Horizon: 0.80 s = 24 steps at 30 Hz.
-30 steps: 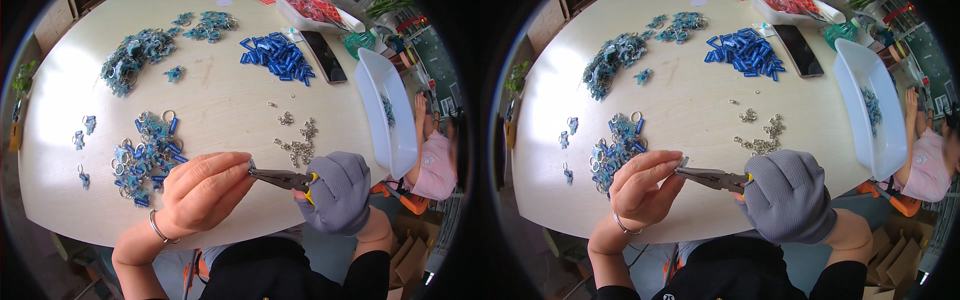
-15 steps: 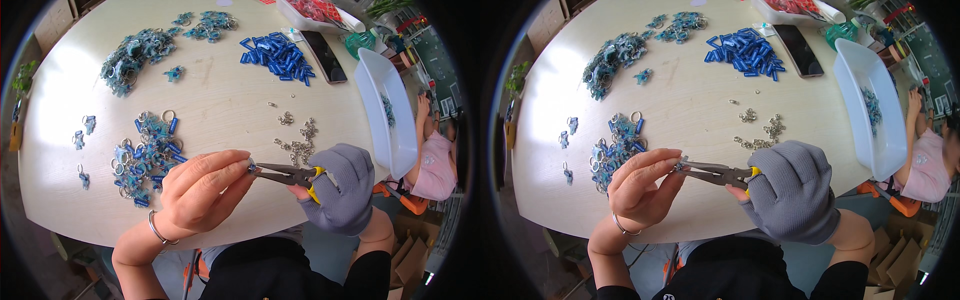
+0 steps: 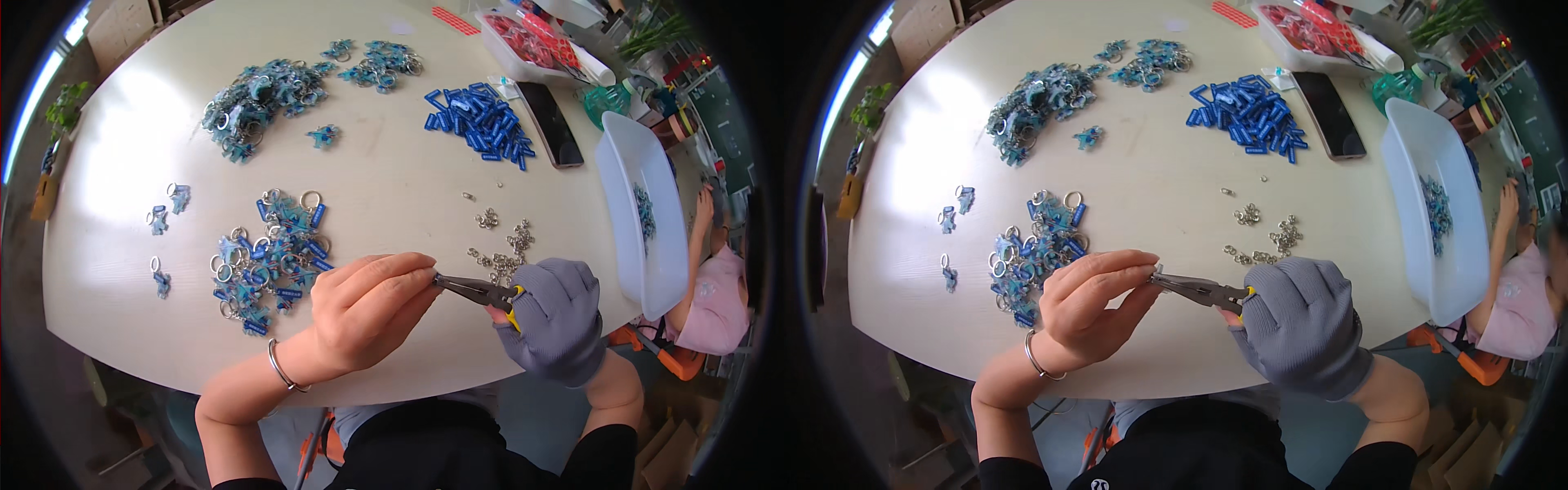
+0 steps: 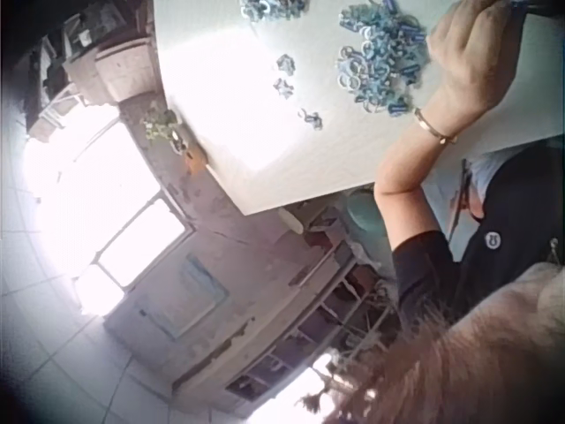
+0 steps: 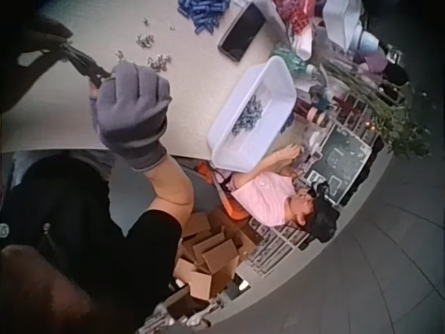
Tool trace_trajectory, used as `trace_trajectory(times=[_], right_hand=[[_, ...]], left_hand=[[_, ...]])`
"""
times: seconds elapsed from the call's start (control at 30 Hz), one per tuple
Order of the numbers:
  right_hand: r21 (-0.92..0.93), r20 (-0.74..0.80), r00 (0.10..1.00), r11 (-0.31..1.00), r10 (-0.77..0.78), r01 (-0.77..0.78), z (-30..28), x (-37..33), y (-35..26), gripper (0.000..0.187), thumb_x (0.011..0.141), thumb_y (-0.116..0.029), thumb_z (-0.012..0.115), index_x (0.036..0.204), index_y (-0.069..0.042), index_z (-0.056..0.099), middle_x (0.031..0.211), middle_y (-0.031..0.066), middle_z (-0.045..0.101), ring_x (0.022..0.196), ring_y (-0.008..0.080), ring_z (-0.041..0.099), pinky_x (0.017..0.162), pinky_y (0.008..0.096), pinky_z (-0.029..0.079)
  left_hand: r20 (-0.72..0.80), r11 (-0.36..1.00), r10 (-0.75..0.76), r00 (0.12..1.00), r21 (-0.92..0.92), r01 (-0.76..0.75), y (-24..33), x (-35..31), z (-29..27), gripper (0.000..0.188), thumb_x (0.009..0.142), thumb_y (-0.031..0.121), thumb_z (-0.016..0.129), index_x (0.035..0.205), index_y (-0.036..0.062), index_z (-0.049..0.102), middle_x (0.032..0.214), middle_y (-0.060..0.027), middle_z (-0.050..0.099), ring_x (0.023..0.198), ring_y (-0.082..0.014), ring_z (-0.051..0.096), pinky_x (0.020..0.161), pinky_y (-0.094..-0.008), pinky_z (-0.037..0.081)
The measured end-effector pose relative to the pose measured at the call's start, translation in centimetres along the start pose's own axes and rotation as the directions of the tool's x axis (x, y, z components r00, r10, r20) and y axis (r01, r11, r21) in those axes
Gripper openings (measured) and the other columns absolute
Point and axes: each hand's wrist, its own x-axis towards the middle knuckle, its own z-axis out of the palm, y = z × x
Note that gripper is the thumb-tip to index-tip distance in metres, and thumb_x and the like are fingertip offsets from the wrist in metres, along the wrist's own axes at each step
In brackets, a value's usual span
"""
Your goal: The person assembles keychains by attaching blue rectangular tags and silver jump rings to existing keychains using pliers. The person picks up a keychain, uses the pliers to open a jump ring, attaches a tag, and then closes the ring. This process is repeated for multiple units on a white table.
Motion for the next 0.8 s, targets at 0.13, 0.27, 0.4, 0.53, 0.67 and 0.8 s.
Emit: trace_trajectory(times=[0.13, 0.27, 0.4, 0.53, 0.67, 0.8], right_hand=[[0.1, -0.062, 0.994, 0.992, 0.086, -0.08, 1.3, 0.7, 1.2, 0.028, 0.069, -0.02, 0.079, 0.076, -0.002, 0.059, 0.092, 0.0113, 0.058, 0.087, 0.0295, 0.055, 0.075, 0.0417, 0.041], [0.116, -0.087, 0.983, 0.982, 0.16, -0.149, 2.3, 0.1, 2.7, 0.027, 0.069, -0.02, 0.079, 0.073, -0.004, 0.058, 0.093, 0.0102, 0.058, 0.088, 0.029, 0.055, 0.079, 0.0402, 0.041], [0.153, -0.123, 0.976, 0.975, 0.181, -0.162, 3.2, -0.4, 3.3, 0.027, 0.07, -0.019, 0.079, 0.073, -0.004, 0.057, 0.093, 0.0103, 0.058, 0.088, 0.0292, 0.055, 0.078, 0.0404, 0.042], [0.192, -0.159, 0.966, 0.966, 0.202, -0.17, 4.2, -0.5, 4.0, 0.026, 0.07, -0.018, 0.079, 0.074, -0.004, 0.057, 0.093, 0.0105, 0.059, 0.088, 0.0293, 0.055, 0.078, 0.0405, 0.042], [0.186, -0.183, 0.955, 0.962, 0.232, -0.198, 4.9, -1.0, 4.7, 0.027, 0.069, -0.018, 0.08, 0.074, -0.003, 0.057, 0.093, 0.0109, 0.059, 0.087, 0.0297, 0.055, 0.076, 0.0404, 0.042], [0.232, -0.192, 0.942, 0.945, 0.277, -0.231, 5.1, -1.5, 5.5, 0.026, 0.069, -0.016, 0.08, 0.074, -0.002, 0.057, 0.091, 0.0119, 0.059, 0.083, 0.0306, 0.055, 0.074, 0.0404, 0.043]], left_hand=[[0.073, 0.97, -0.235, 0.969, 0.076, 0.229, -0.3, 0.6, -1.0, 0.019, 0.069, 0.0, 0.077, 0.082, 0.0038, 0.063, 0.083, -0.0072, 0.068, 0.065, -0.0223, 0.066, 0.053, -0.0297, 0.052], [0.299, 0.823, -0.53, 0.794, 0.41, 0.394, -1.3, 0.0, -3.8, 0.013, 0.076, 0.012, 0.075, 0.079, 0.0042, 0.066, 0.087, -0.0059, 0.065, 0.067, -0.0263, 0.065, 0.057, -0.0345, 0.051], [0.346, 0.699, -0.626, 0.699, 0.647, 0.306, -2.3, 0.6, -6.5, 0.024, 0.074, 0.024, 0.079, 0.083, 0.0031, 0.07, 0.092, -0.0079, 0.065, 0.074, -0.0261, 0.066, 0.065, -0.0354, 0.05], [0.039, 0.598, -0.609, 0.792, 0.678, 0.427, -7.7, 3.1, -5.4, 0.03, 0.078, 0.032, 0.077, 0.083, 0.0037, 0.067, 0.09, -0.0101, 0.065, 0.078, -0.0266, 0.064, 0.068, -0.0363, 0.05], [0.0, 0.415, -0.736, 0.677, 0.791, 0.45, -14.8, 4.7, -3.6, 0.038, 0.078, 0.038, 0.078, 0.077, 0.0027, 0.063, 0.085, -0.0128, 0.066, 0.084, -0.0268, 0.062, 0.072, -0.0353, 0.05], [0.101, 0.473, -0.846, 0.524, 0.594, 0.651, -16.1, 5.9, -1.8, 0.034, 0.078, 0.031, 0.079, 0.076, 0.0007, 0.063, 0.073, -0.0093, 0.065, 0.071, -0.0195, 0.063, 0.064, -0.0316, 0.05]])
